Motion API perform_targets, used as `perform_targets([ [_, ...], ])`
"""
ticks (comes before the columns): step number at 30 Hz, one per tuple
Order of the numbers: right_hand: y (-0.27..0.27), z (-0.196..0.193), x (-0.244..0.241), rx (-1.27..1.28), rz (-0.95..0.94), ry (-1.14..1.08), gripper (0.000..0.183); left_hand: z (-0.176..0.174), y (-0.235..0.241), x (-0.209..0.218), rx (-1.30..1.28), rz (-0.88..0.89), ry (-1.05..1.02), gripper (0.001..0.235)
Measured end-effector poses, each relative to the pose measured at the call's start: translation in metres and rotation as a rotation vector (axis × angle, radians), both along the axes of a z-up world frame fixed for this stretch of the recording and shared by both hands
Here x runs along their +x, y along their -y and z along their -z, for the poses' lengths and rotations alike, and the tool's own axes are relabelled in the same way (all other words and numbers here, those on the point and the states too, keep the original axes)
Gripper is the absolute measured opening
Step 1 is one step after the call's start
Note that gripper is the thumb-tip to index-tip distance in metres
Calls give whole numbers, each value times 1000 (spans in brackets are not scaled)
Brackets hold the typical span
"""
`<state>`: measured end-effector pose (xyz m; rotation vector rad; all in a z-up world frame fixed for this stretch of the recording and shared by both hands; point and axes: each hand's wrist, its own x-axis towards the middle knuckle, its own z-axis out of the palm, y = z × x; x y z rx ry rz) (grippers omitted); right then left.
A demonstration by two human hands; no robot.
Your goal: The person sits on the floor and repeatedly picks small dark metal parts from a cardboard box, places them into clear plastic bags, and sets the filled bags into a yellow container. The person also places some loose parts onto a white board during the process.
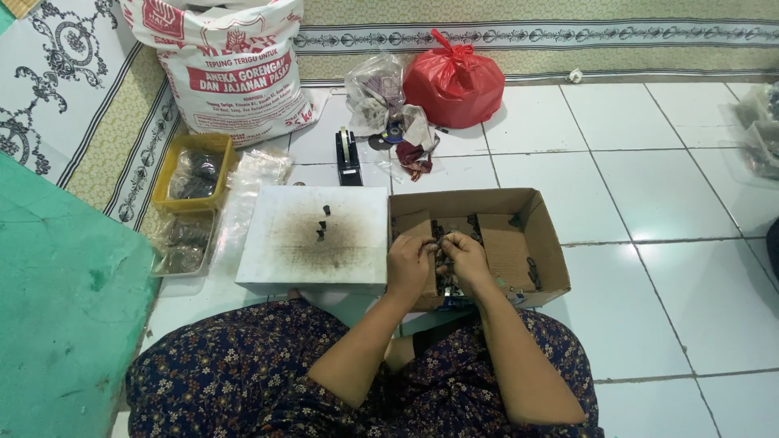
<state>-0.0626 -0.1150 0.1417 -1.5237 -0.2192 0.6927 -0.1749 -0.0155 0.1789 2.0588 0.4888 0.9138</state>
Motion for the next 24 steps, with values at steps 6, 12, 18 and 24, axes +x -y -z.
perform_targets([
  [6, 41, -50, 24, 112, 182, -81, 22, 29, -43, -6, -119, -32, 48, 3],
  [12, 8, -73, -16, 166, 58, -160, 17, -17, -9, -30, -1191, 140, 1, 37],
  [18, -1, -58, -23, 161, 12, 67, 20, 5, -35, -56, -1481, 192, -12, 49],
  [24, -13, -104, -57, 91, -150, 163, 31, 30, -49, -73, -1487, 168, 37, 51],
])
